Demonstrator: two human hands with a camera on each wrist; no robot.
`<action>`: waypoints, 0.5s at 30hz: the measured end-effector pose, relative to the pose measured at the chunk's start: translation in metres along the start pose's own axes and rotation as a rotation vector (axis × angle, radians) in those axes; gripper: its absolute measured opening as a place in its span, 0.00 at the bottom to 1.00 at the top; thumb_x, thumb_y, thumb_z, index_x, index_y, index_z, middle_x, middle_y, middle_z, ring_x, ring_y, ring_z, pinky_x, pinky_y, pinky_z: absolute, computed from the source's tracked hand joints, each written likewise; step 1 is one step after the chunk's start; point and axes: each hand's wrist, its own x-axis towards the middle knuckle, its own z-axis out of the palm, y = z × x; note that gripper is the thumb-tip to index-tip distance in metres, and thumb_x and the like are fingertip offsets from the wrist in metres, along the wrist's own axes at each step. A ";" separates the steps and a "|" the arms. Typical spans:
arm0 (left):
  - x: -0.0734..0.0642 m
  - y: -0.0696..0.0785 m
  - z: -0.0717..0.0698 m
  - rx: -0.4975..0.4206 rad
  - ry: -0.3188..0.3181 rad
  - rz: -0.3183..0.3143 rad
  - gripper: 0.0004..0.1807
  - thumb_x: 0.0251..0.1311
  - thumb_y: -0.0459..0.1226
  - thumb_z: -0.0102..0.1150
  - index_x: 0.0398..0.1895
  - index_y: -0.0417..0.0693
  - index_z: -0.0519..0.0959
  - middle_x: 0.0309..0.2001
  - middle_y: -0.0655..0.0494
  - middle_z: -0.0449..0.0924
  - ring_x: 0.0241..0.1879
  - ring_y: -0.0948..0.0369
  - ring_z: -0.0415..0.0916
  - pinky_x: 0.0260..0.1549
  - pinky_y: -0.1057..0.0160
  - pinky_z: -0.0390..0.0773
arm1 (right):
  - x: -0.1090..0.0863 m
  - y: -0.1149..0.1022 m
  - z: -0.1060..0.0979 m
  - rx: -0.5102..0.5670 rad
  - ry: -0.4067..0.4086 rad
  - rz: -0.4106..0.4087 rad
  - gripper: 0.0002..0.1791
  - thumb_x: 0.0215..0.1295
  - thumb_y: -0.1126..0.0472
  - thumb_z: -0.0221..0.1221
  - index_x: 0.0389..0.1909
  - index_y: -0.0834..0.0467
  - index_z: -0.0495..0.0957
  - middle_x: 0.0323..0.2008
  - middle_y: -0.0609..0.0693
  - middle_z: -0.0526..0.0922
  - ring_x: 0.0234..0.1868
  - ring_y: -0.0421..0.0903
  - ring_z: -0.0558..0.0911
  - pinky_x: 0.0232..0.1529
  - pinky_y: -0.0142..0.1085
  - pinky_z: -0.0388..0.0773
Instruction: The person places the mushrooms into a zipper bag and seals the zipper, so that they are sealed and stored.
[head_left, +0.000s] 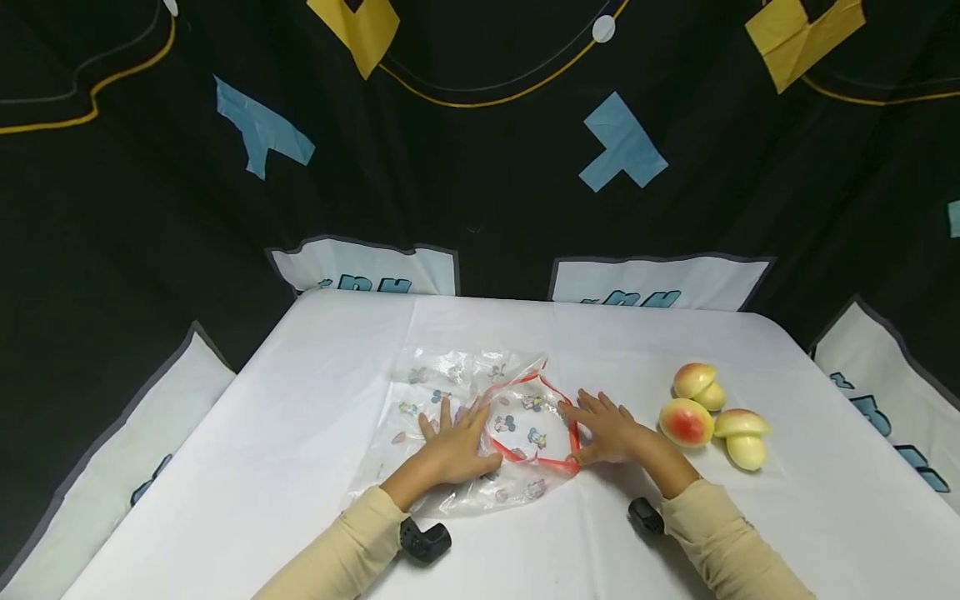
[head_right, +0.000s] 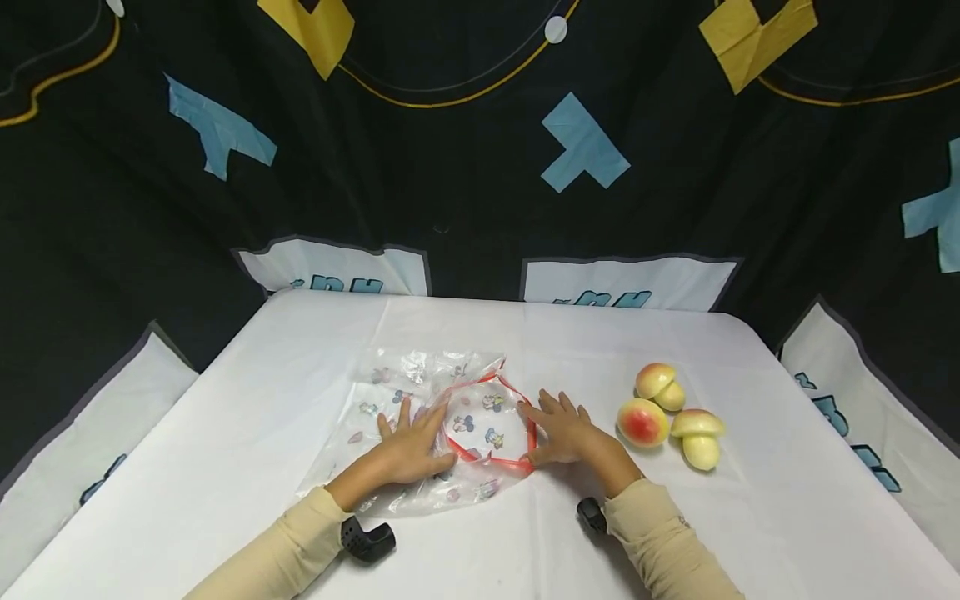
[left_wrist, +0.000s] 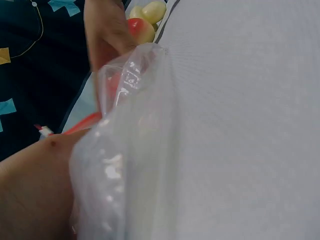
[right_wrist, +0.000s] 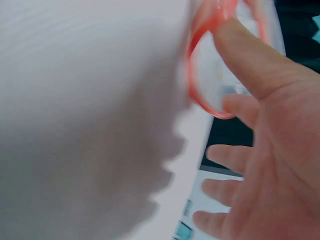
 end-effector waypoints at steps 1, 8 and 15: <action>-0.001 -0.001 0.000 -0.004 -0.001 -0.003 0.48 0.49 0.57 0.50 0.72 0.53 0.45 0.72 0.51 0.44 0.67 0.34 0.24 0.52 0.26 0.24 | -0.002 0.000 -0.003 -0.005 0.047 -0.031 0.44 0.49 0.48 0.65 0.67 0.55 0.58 0.67 0.68 0.51 0.66 0.72 0.49 0.59 0.67 0.48; 0.000 -0.001 -0.002 -0.010 -0.001 -0.001 0.49 0.49 0.58 0.50 0.72 0.54 0.43 0.71 0.46 0.46 0.66 0.33 0.24 0.52 0.26 0.24 | -0.044 0.026 -0.046 -0.028 0.305 -0.029 0.46 0.48 0.50 0.66 0.68 0.52 0.55 0.67 0.70 0.48 0.64 0.76 0.49 0.55 0.68 0.55; 0.002 -0.001 0.001 -0.018 -0.026 0.005 0.49 0.50 0.59 0.50 0.72 0.56 0.41 0.72 0.49 0.45 0.66 0.33 0.23 0.52 0.27 0.22 | -0.076 0.061 -0.041 -0.119 0.269 0.186 0.51 0.40 0.58 0.71 0.68 0.53 0.55 0.66 0.73 0.46 0.61 0.74 0.52 0.47 0.73 0.57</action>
